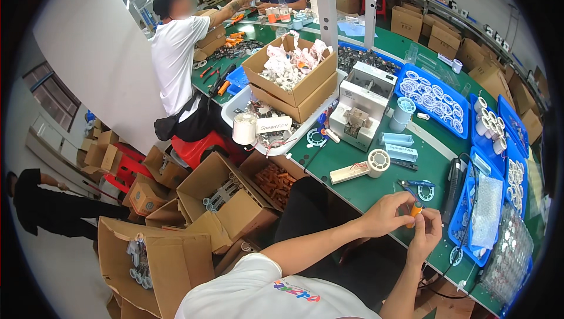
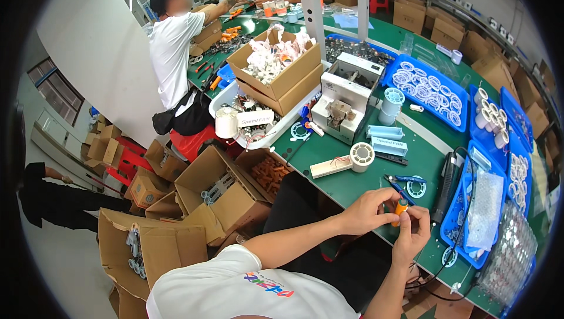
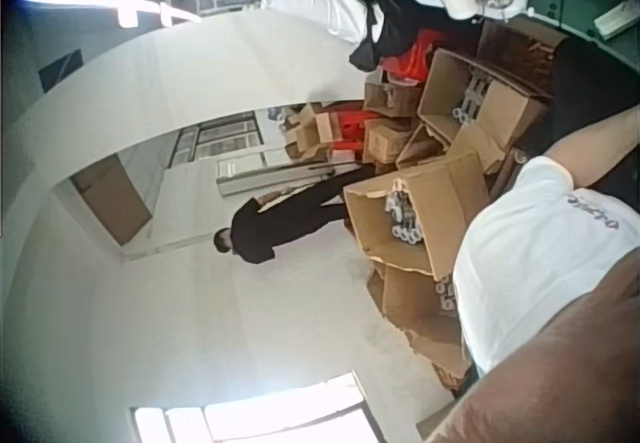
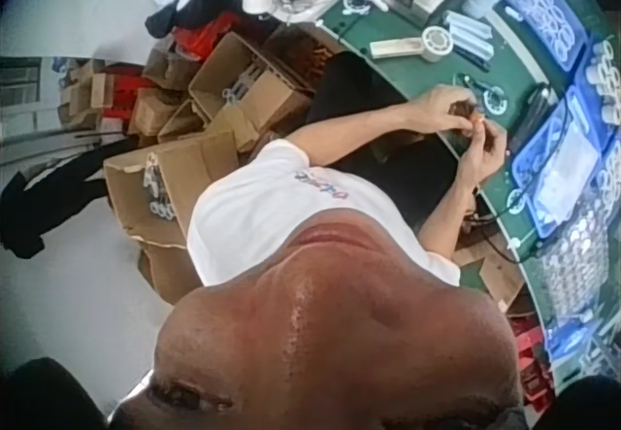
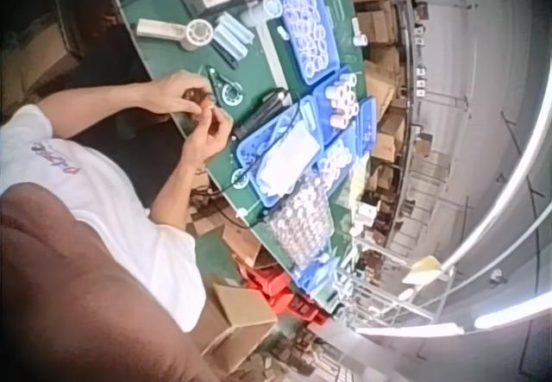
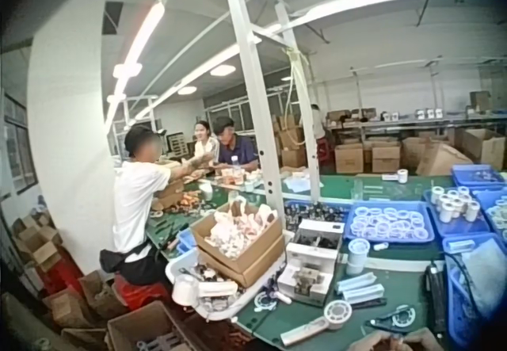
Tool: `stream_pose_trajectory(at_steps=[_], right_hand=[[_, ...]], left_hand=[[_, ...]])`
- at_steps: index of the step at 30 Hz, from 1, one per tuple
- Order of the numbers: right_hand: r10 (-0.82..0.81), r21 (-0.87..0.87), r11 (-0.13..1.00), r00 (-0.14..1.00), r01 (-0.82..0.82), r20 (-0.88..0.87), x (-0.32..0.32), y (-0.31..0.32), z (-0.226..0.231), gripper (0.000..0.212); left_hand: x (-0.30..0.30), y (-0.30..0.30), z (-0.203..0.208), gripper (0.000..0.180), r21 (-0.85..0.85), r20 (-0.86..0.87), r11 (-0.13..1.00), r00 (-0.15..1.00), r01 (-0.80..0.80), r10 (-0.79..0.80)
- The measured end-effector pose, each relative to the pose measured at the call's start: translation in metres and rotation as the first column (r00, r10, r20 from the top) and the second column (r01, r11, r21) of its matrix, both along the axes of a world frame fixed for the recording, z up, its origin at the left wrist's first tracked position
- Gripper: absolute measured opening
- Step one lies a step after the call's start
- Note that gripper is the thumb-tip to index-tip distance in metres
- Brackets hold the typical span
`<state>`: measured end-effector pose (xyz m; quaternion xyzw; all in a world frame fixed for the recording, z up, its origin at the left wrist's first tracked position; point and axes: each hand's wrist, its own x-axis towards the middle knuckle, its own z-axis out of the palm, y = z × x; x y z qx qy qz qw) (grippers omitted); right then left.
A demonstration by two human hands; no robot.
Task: Assembling electronic components using a power screwdriver and handling small parts at a factory workbench.
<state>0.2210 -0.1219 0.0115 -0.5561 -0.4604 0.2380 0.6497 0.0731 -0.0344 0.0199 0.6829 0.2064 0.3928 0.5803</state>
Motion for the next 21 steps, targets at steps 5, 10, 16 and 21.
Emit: stream_pose_trajectory(at_steps=[5, 10, 16, 21], right_hand=[[0.050, 0.031, 0.998, 0.998, -0.049, -0.024, 0.005, 0.000, -0.005, 0.011], [0.033, 0.050, 0.998, 0.998, -0.030, -0.058, 0.001, 0.002, -0.008, 0.018], [0.032, -0.013, 0.999, 0.998, -0.033, -0.062, -0.003, 0.005, -0.004, 0.024], [0.161, -0.029, 0.985, 0.971, -0.169, -0.175, -0.003, 0.004, 0.004, 0.025]], left_hand=[[-0.001, 0.000, 0.000, 0.032, -0.021, 0.004, 1.000, 1.000, 0.007, -0.007], [-0.002, 0.001, 0.002, 0.031, -0.037, 0.004, 0.999, 1.000, 0.018, -0.018], [-0.001, 0.005, -0.007, 0.030, -0.041, 0.033, 0.998, 0.998, 0.046, -0.044], [0.001, 0.003, -0.007, 0.028, -0.067, 0.091, 0.997, 0.996, 0.031, -0.025]])
